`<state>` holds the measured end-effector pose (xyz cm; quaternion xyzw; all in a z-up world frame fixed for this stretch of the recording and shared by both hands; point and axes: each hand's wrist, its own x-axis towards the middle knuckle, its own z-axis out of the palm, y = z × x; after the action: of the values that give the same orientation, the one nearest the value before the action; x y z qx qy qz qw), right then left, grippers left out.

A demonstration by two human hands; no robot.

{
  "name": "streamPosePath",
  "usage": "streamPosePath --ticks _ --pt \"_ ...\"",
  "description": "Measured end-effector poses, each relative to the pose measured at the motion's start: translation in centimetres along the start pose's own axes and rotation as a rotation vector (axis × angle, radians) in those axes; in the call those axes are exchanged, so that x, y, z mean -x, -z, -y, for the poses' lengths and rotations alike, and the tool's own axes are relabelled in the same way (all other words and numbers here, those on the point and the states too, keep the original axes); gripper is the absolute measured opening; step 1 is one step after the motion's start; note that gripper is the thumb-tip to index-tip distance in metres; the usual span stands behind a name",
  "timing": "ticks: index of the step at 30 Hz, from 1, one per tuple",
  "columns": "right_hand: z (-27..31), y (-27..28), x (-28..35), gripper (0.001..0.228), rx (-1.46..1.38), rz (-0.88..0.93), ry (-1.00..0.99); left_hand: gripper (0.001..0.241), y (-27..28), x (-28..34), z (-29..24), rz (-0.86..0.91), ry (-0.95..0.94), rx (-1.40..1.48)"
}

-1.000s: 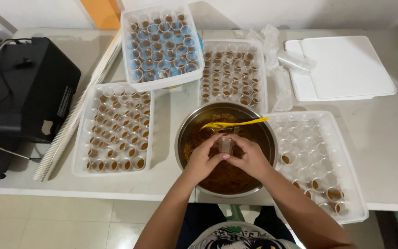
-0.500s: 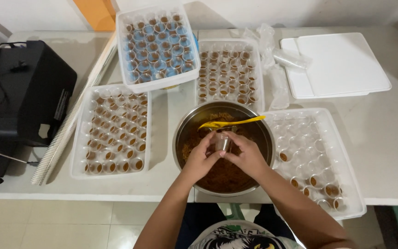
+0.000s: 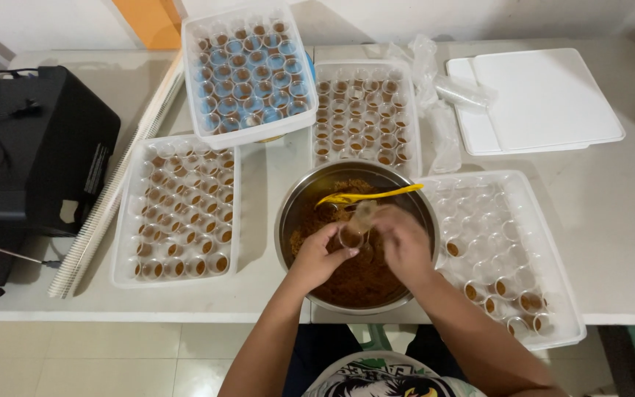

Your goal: Filling small plastic cups with a brown mixture using a spoon.

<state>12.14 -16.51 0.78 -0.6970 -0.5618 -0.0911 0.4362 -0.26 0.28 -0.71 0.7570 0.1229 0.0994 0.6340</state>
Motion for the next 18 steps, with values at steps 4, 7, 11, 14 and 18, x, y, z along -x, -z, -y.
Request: streamPosePath --ticks 4,7,11,14,18 --pt "-0.2 0.3 -0.3 0.022 -0.092 -0.28 -0.307 0.05 0.3 0.1 -1.3 0.066 -0.109 0.021" --pt "-0.6 -0.1 -0.1 0.025 -0.065 -0.162 -0.264 0.047 0.5 0.1 -1.6 0.131 -0.289 0.023" --pt "2.3 1.1 -2.0 0.043 -0.197 0.097 -0.334 0.048 0.2 0.1 1.2 0.132 -0.34 -0.029" --pt "3.2 2.8 -2.0 0.03 0.222 -0.015 0.058 0.051 0.4 -0.1 2.0 0.048 -0.163 0.103" --pt "1.1 5.5 2.0 0.021 0.379 0.122 0.085 0.053 0.3 -0.2 0.8 0.126 -0.047 0.129"
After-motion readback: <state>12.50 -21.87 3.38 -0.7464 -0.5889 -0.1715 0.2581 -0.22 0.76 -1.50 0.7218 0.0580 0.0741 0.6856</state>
